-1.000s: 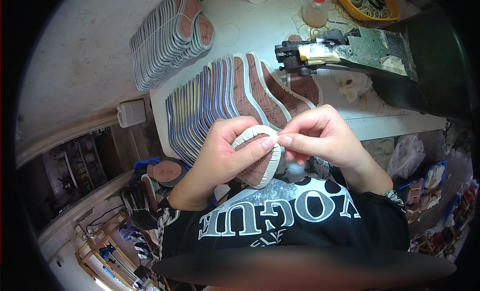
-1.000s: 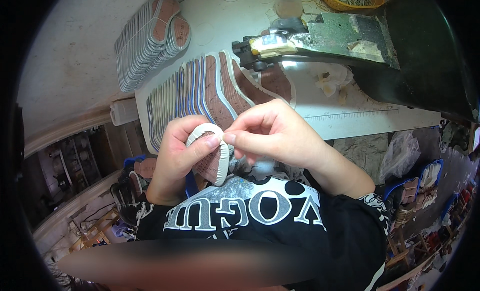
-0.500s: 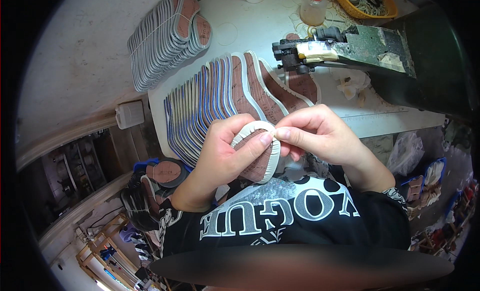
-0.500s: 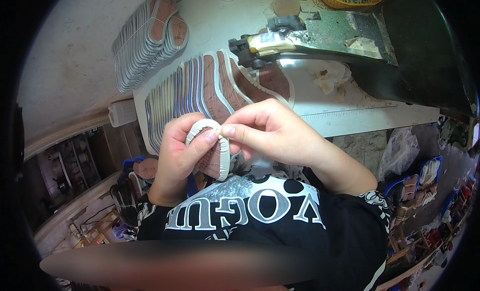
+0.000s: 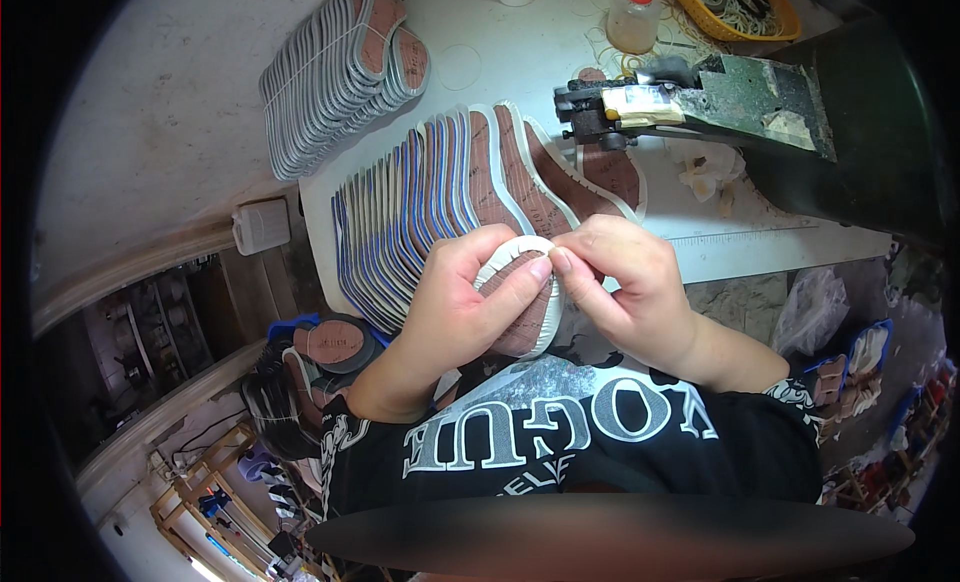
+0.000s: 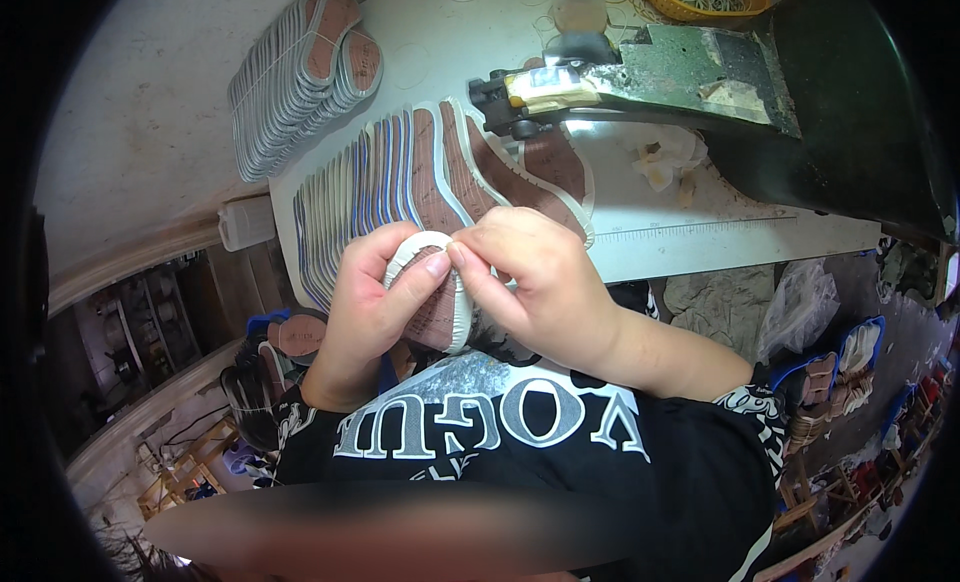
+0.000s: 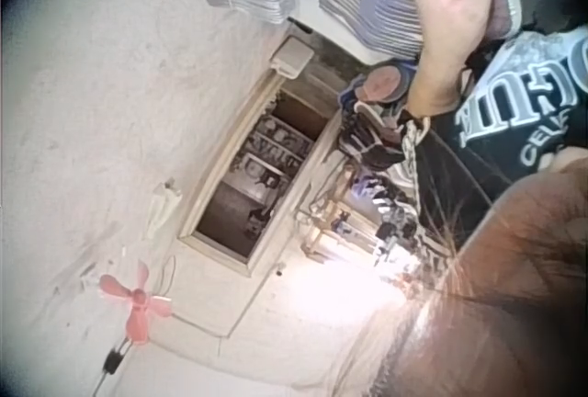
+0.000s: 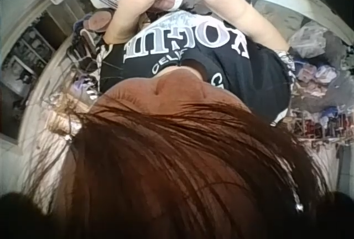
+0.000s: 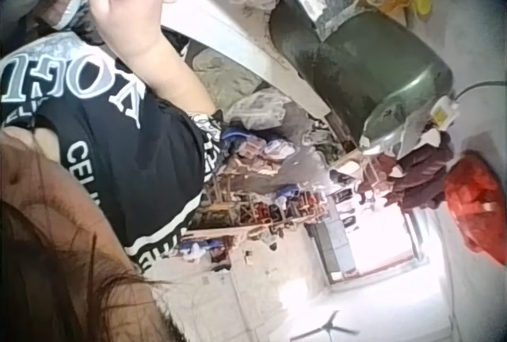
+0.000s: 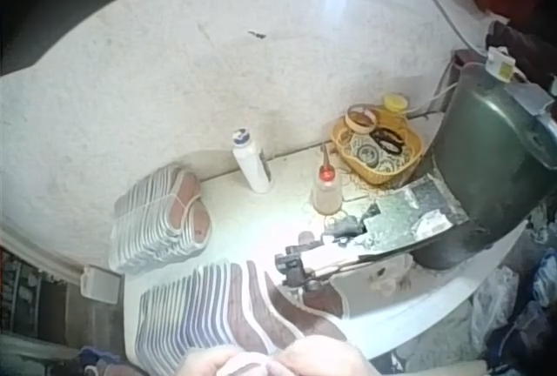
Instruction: Apply adhesive and assemble shoe insoles by hand at a manufacturing station.
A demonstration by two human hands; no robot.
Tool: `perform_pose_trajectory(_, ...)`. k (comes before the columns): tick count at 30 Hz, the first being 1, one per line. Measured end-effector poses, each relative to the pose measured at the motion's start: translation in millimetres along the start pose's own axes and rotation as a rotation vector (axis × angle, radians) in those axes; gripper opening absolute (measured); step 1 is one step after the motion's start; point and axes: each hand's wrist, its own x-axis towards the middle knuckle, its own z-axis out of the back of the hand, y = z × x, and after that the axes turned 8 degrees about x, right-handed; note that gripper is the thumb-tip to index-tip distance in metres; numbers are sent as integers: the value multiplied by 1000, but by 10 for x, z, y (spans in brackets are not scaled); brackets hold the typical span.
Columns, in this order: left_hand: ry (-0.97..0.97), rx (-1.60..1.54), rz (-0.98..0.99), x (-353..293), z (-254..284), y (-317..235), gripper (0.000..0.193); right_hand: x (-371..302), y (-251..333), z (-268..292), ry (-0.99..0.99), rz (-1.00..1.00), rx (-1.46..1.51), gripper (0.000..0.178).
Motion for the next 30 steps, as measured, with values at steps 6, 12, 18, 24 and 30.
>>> perform_pose_trajectory(6, 10, -106, -4, -19, 7, 73, 17, 42, -2, 48, 105, -177, 163, 10)
perform_pose_trajectory(12, 53, -97, -6, -5, -4, 121, 16, -12, -121, -11, 131, -69, 119, 13)
perform_pose_trajectory(18, 14, -35, -6, 5, -59, 156, 18, -28, -198, -67, 19, 50, -98, 11)
perform_pose_trajectory(24, 7, -141, 3, 32, -77, 181, 17, -11, -179, -72, -37, -12, -68, 10)
perform_pose_trajectory(30, 63, -336, 149, -65, -86, 290, 28, -51, -180, 38, -95, -146, -65, 15)
